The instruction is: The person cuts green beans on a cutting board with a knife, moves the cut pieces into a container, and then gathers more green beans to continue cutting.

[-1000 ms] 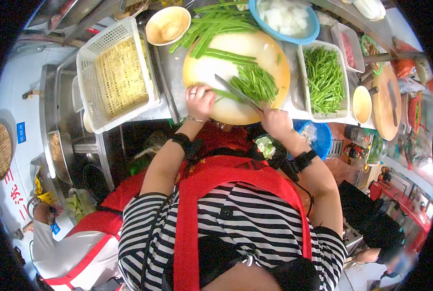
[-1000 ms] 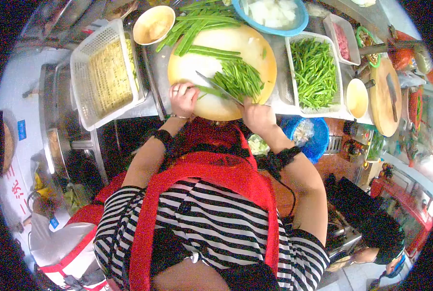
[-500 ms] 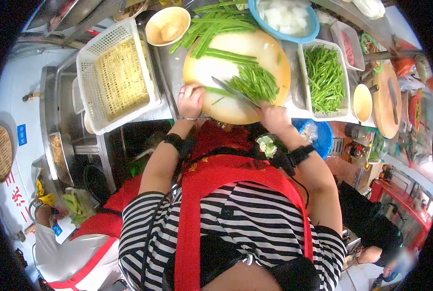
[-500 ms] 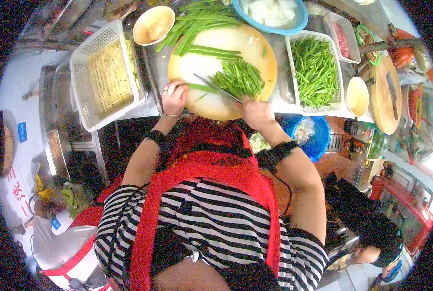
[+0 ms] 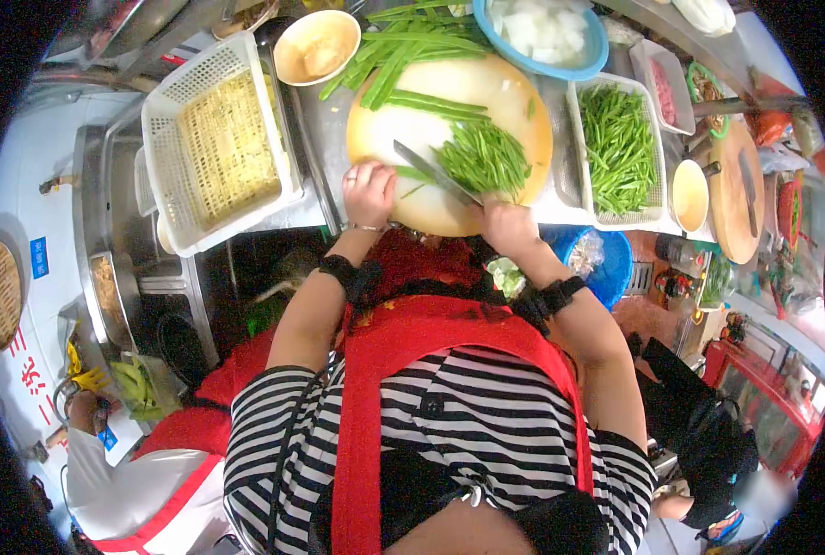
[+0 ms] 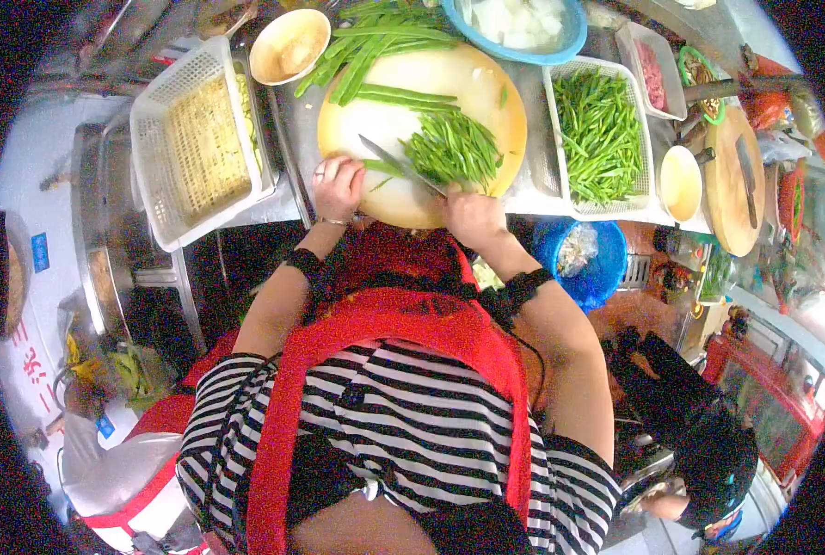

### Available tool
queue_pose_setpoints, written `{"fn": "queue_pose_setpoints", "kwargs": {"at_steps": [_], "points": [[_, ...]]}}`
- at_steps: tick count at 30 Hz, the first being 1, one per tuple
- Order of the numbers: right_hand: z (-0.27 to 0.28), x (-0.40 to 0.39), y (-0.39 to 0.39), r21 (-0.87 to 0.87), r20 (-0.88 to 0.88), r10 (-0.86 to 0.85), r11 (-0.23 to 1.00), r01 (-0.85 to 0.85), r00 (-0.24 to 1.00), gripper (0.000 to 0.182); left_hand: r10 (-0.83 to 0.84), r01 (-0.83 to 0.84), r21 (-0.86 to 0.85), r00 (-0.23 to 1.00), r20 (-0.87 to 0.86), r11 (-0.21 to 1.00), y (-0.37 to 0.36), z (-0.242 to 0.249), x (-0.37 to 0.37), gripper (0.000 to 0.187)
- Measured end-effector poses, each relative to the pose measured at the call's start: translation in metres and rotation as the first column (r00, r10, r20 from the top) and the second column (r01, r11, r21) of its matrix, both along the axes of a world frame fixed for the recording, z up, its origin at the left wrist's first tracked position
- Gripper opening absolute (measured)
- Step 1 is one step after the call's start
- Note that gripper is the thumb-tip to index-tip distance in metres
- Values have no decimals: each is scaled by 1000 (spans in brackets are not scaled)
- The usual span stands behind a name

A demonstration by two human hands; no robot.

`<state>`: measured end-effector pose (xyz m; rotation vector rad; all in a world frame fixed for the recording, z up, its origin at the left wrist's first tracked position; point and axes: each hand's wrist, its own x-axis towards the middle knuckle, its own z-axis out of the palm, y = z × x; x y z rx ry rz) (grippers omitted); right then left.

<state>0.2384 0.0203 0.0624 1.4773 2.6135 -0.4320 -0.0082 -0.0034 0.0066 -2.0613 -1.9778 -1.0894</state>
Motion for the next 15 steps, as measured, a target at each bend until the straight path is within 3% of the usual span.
{"fn": "queue_pose_setpoints", "kwargs": {"at_steps": [3,4,7,9,12,15], "points": [[25,8,6,-13,-73,0,1000,-1,997,30,-60,60,-5,998,24,998,-2,0,5,11],[35,5,4,-41,-21,-28,999,27,999,29,-92,93,-1,995,33,996,0,1,8,11],[-3,3,-3,-47,78,12,999,-8,997,31,-79,78,6,996,52,997,-2,3,20,11],[1,3,4,-11,72,15,1000,-15,997,30,-55,54,19,996,70,998,2,4,20,10],[33,5,4,-51,-18,5,999,-6,1000,26,-35,32,33,995,91,999,-4,-4,13,9],[-5,4,-2,57,-114,82,996,-75,990,29,-22,19,42,996,83,999,-6,-3,15,8]]}}
